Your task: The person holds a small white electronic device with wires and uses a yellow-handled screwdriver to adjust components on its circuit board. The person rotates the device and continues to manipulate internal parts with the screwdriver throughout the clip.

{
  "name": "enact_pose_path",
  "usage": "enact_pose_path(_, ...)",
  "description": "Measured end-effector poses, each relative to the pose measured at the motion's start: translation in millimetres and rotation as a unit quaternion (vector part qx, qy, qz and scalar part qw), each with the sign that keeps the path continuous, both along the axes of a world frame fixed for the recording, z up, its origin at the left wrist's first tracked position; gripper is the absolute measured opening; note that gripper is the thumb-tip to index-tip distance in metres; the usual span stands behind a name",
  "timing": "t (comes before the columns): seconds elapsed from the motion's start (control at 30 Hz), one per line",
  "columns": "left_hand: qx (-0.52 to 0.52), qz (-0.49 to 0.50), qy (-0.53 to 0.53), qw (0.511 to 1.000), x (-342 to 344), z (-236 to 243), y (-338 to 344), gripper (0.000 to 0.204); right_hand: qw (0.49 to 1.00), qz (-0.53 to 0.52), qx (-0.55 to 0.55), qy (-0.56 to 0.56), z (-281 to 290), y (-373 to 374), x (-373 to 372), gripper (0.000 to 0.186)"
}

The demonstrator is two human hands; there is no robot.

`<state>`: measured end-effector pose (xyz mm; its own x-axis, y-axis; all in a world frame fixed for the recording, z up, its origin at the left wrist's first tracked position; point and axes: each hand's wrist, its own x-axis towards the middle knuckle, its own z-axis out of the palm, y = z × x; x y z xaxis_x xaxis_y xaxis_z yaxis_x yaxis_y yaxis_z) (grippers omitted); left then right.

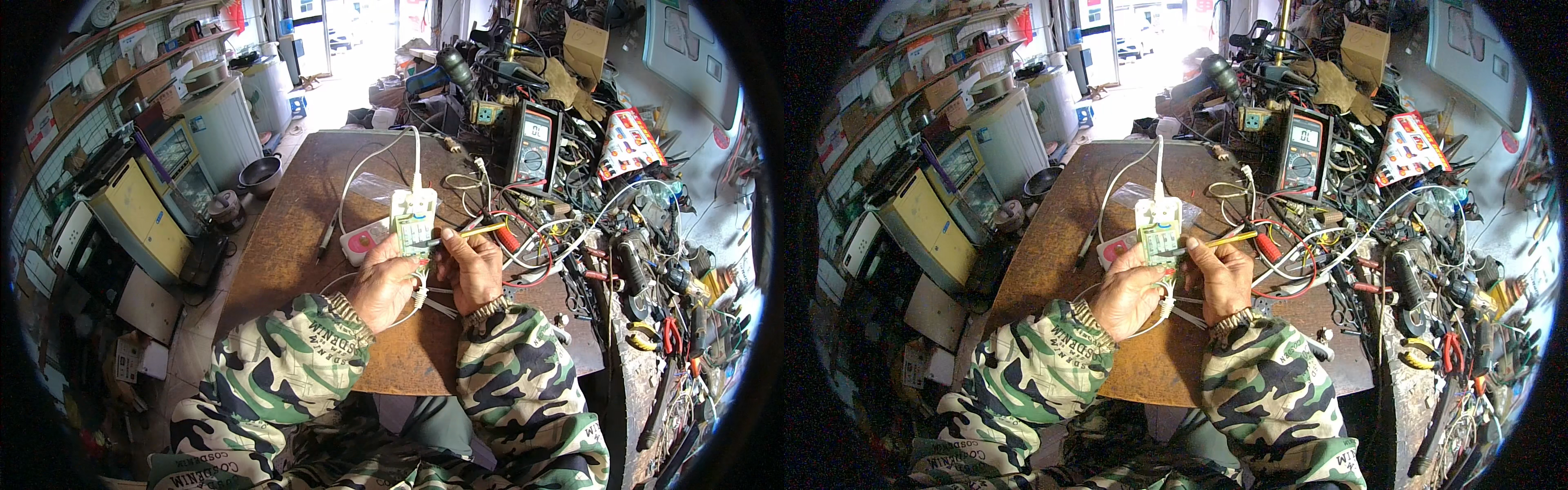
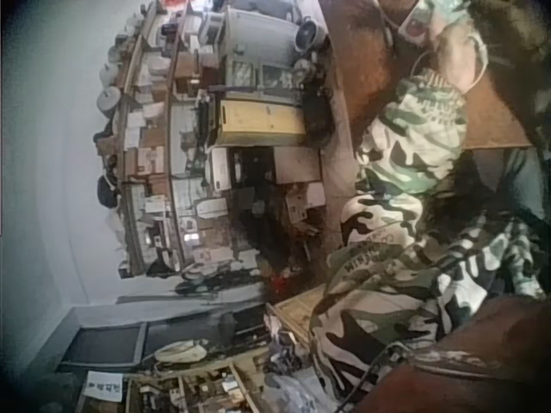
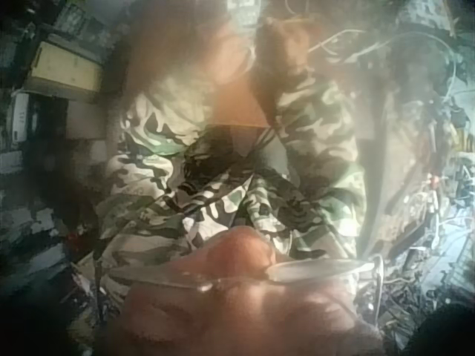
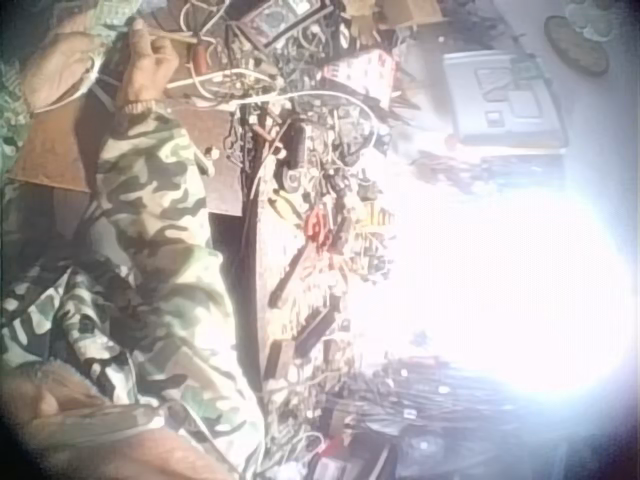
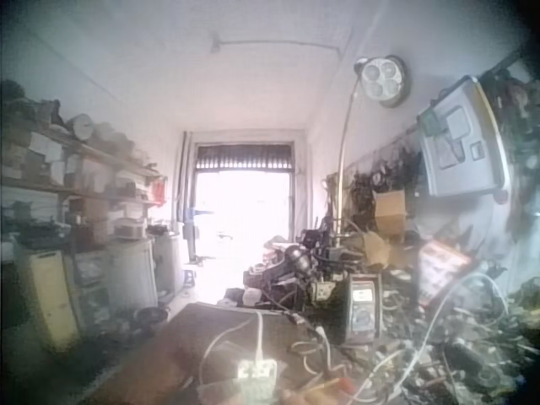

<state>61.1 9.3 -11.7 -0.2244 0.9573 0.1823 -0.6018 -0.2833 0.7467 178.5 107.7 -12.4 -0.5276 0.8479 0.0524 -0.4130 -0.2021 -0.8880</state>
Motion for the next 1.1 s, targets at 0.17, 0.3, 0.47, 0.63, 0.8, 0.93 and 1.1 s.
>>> enact_pose_path(0.17,-0.003,0.012,0.008,1.0,3,2,0,0.042,1.0,0.015,-0.022,-0.002,2,0,0,0.019)
enact_pose_path(0.3,0.011,0.009,0.005,1.0,0,0,1,0.043,1.0,0.008,-0.018,0.001,0,-1,-4,0.019)
enact_pose_path(0.47,0.014,0.0,-0.02,1.0,0,0,3,0.043,1.0,-0.009,0.003,0.015,-1,-2,-3,0.018)
enact_pose_path(0.63,0.006,0.021,-0.024,0.999,2,8,0,0.042,0.998,-0.033,-0.004,0.05,4,-7,-3,0.018)
enact_pose_path(0.8,-0.009,0.019,-0.023,0.999,1,2,0,0.042,0.999,-0.027,0.0,0.036,4,-6,-4,0.019)
enact_pose_path(0.93,-0.013,0.017,-0.022,1.0,2,5,-1,0.042,0.999,-0.031,0.006,0.024,2,-4,-4,0.019)
enact_pose_path(1.1,-0.007,0.012,-0.022,1.0,2,4,0,0.043,0.999,-0.025,0.008,0.025,0,-3,-5,0.018)
